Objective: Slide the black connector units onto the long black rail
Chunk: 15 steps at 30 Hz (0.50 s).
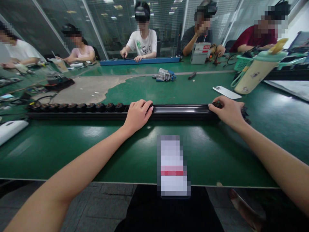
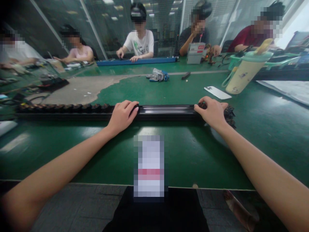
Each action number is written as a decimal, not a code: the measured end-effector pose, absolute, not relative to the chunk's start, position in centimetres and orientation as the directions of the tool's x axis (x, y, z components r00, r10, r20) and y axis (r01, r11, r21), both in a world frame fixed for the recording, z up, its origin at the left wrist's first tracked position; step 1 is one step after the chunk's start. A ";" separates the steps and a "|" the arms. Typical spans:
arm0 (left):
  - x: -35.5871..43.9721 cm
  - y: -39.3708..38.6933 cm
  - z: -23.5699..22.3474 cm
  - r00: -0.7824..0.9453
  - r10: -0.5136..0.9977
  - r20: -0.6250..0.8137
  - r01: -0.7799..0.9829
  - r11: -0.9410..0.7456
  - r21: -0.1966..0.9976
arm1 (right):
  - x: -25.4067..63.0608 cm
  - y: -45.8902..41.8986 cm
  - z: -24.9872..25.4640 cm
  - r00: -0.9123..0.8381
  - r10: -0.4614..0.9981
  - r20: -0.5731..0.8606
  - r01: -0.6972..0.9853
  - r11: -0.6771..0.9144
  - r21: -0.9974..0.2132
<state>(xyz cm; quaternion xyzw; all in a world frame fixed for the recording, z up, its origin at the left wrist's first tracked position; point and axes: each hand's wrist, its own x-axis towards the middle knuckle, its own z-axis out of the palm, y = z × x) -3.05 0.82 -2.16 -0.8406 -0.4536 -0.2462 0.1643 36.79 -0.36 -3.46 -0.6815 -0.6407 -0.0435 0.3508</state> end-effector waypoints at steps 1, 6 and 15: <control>-3.0 0.8 -2.2 0.467 0.681 0.564 0.843 -0.535 -0.052 | 36.8 -0.4 -3.4 0.175 0.847 0.503 0.905 0.063 -0.421; -3.0 0.7 -2.1 0.465 0.685 0.561 0.842 -0.537 -0.042 | 36.9 -0.3 -3.3 0.173 0.854 0.490 0.907 0.055 -0.417; -3.0 0.7 -2.0 0.467 0.685 0.560 0.839 -0.543 -0.036 | 36.9 -0.3 -3.4 0.192 0.840 0.508 0.899 0.057 -0.434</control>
